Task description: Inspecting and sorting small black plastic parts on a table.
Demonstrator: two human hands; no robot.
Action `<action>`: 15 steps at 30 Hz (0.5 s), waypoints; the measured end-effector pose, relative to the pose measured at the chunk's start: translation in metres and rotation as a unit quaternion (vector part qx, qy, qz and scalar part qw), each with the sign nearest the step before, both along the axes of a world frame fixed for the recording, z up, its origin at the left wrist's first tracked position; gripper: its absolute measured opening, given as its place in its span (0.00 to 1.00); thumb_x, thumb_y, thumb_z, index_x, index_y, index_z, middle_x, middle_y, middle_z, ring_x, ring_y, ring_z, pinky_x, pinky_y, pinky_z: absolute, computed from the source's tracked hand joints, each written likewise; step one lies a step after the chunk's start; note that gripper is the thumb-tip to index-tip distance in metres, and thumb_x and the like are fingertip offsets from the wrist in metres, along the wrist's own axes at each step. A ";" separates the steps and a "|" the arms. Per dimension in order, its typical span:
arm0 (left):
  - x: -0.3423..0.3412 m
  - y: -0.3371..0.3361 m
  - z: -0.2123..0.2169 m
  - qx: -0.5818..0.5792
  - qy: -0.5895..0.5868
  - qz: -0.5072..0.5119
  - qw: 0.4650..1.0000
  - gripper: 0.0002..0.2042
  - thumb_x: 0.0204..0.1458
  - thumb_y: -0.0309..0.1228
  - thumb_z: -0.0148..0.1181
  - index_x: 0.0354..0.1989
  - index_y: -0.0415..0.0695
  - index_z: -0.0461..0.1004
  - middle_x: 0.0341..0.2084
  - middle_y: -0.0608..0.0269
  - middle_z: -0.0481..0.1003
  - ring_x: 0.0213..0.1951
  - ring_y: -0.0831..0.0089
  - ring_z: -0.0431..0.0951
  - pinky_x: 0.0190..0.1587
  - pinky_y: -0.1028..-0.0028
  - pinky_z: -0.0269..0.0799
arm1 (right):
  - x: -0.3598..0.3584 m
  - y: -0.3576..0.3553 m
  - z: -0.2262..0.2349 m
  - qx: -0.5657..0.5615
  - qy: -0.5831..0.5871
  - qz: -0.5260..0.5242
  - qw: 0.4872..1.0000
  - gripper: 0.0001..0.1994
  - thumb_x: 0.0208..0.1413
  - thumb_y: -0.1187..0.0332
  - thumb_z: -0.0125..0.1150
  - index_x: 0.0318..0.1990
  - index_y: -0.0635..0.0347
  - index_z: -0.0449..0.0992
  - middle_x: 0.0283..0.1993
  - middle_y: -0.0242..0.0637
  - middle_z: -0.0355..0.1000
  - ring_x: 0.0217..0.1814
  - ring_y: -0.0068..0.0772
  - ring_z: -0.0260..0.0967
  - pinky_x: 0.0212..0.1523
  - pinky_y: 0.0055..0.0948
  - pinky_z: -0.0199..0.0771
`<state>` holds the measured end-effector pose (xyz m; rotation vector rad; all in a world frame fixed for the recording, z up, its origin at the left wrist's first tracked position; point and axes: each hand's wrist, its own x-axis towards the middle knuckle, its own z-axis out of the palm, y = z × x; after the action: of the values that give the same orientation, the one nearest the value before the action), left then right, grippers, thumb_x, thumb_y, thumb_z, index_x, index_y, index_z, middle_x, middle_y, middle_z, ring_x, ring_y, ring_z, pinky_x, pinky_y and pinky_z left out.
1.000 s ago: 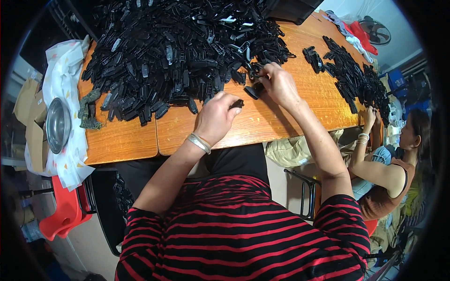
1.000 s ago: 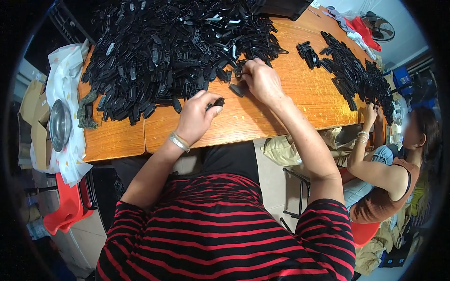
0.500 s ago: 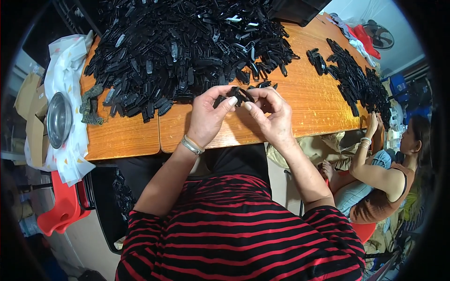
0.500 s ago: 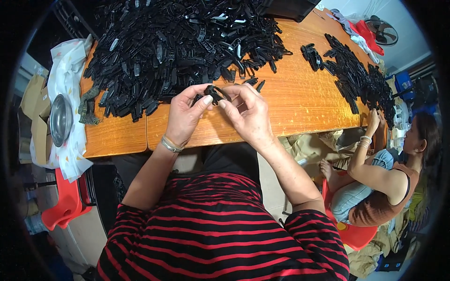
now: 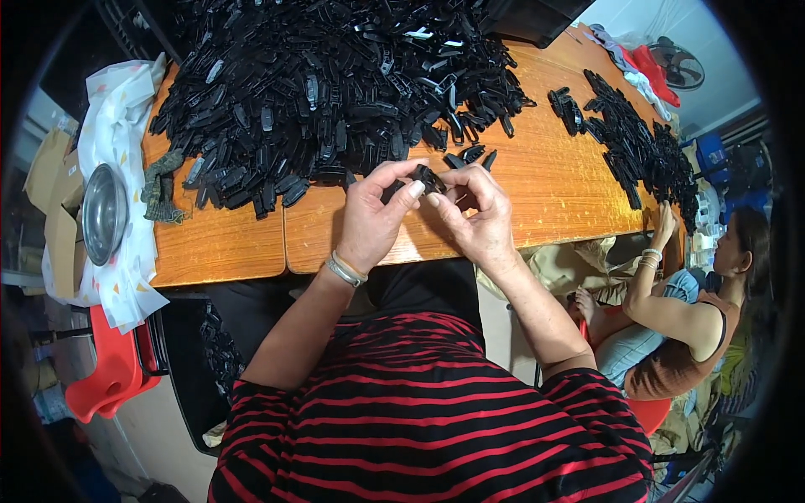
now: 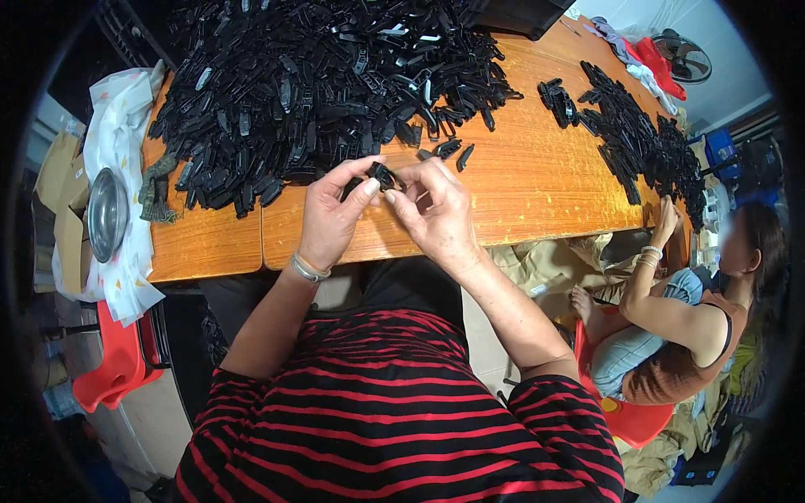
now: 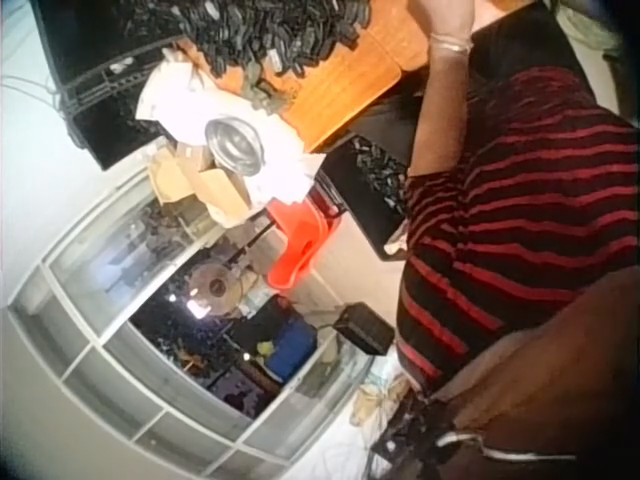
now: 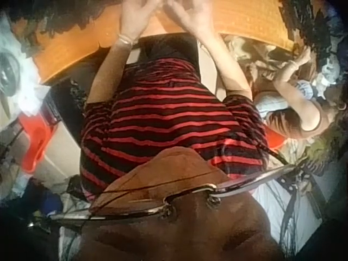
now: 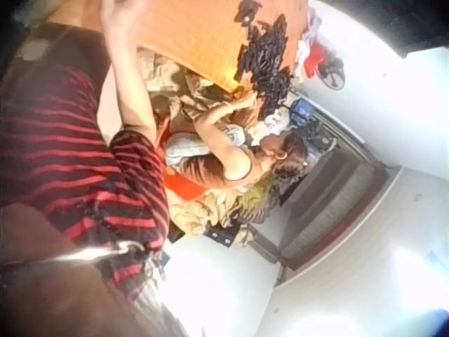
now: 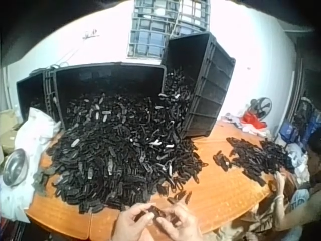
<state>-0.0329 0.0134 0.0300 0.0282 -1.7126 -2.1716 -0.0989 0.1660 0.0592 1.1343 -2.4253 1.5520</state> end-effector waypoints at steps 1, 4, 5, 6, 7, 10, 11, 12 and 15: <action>0.001 0.001 -0.001 -0.012 0.013 -0.003 1.000 0.13 0.57 0.25 0.57 0.51 0.38 0.74 0.38 0.68 0.74 0.38 0.82 0.73 0.42 0.82 0.69 | 0.001 -0.001 -0.002 -0.003 0.015 -0.007 1.000 0.11 0.48 0.78 0.67 0.39 0.64 0.74 0.32 0.32 0.67 0.29 0.19 0.67 0.28 0.18 0.70; 0.005 0.006 -0.001 -0.131 0.069 0.062 0.987 0.12 0.57 0.25 0.57 0.49 0.37 0.74 0.38 0.62 0.74 0.39 0.79 0.73 0.42 0.79 0.69 | 0.012 -0.008 0.000 0.023 0.113 -0.007 0.993 0.11 0.47 0.77 0.68 0.38 0.64 0.74 0.32 0.35 0.67 0.28 0.23 0.68 0.26 0.20 0.70; 0.006 0.007 -0.004 -0.145 0.080 0.076 0.983 0.10 0.58 0.27 0.55 0.47 0.38 0.75 0.35 0.62 0.73 0.36 0.78 0.73 0.42 0.77 0.69 | 0.015 -0.007 -0.004 0.024 0.095 -0.004 0.995 0.13 0.46 0.76 0.69 0.39 0.63 0.74 0.33 0.37 0.67 0.28 0.27 0.68 0.25 0.21 0.70; 0.008 0.007 -0.006 -0.145 0.080 0.075 0.983 0.10 0.58 0.27 0.55 0.47 0.38 0.75 0.35 0.62 0.73 0.36 0.78 0.73 0.42 0.77 0.69 | 0.020 -0.010 -0.004 0.015 0.103 -0.012 0.994 0.17 0.45 0.73 0.71 0.43 0.63 0.73 0.34 0.37 0.68 0.30 0.29 0.69 0.26 0.24 0.71; 0.011 0.007 -0.008 -0.111 0.042 0.051 0.992 0.10 0.60 0.27 0.52 0.47 0.38 0.74 0.35 0.65 0.73 0.37 0.81 0.72 0.43 0.79 0.68 | 0.021 -0.012 -0.008 0.003 0.106 -0.031 0.994 0.21 0.44 0.72 0.72 0.46 0.61 0.71 0.35 0.38 0.68 0.28 0.31 0.70 0.27 0.27 0.71; 0.017 0.009 0.002 -0.017 -0.004 0.004 1.000 0.10 0.65 0.31 0.46 0.41 0.38 0.72 0.32 0.68 0.72 0.35 0.83 0.70 0.41 0.81 0.67 | 0.024 -0.014 -0.021 0.020 0.091 -0.016 0.996 0.26 0.44 0.69 0.72 0.51 0.60 0.67 0.35 0.40 0.68 0.26 0.36 0.71 0.28 0.31 0.72; 0.019 0.007 0.004 0.010 -0.005 -0.031 0.999 0.11 0.65 0.33 0.44 0.39 0.39 0.71 0.31 0.68 0.72 0.34 0.83 0.70 0.39 0.82 0.67 | 0.029 -0.014 -0.023 0.049 0.073 0.019 0.996 0.27 0.45 0.67 0.72 0.52 0.60 0.66 0.33 0.41 0.68 0.26 0.39 0.70 0.29 0.33 0.72; 0.021 0.007 0.007 0.038 -0.006 -0.065 0.997 0.12 0.66 0.34 0.43 0.36 0.39 0.70 0.29 0.68 0.71 0.32 0.83 0.69 0.37 0.82 0.67 | 0.038 -0.015 -0.017 0.060 -0.016 0.035 0.997 0.27 0.49 0.66 0.69 0.54 0.63 0.64 0.34 0.44 0.69 0.30 0.39 0.70 0.32 0.33 0.73; 0.027 -0.001 0.010 0.041 -0.019 -0.054 0.998 0.14 0.66 0.36 0.43 0.33 0.41 0.70 0.25 0.70 0.70 0.28 0.84 0.67 0.33 0.83 0.65 | 0.047 -0.026 -0.021 0.022 0.021 0.030 0.999 0.25 0.51 0.69 0.66 0.54 0.63 0.64 0.33 0.45 0.69 0.30 0.42 0.71 0.32 0.33 0.73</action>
<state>-0.0057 0.0122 0.0401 -0.0014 -1.6816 -2.3327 -0.0520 0.1404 0.0378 1.2465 -2.4302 1.4820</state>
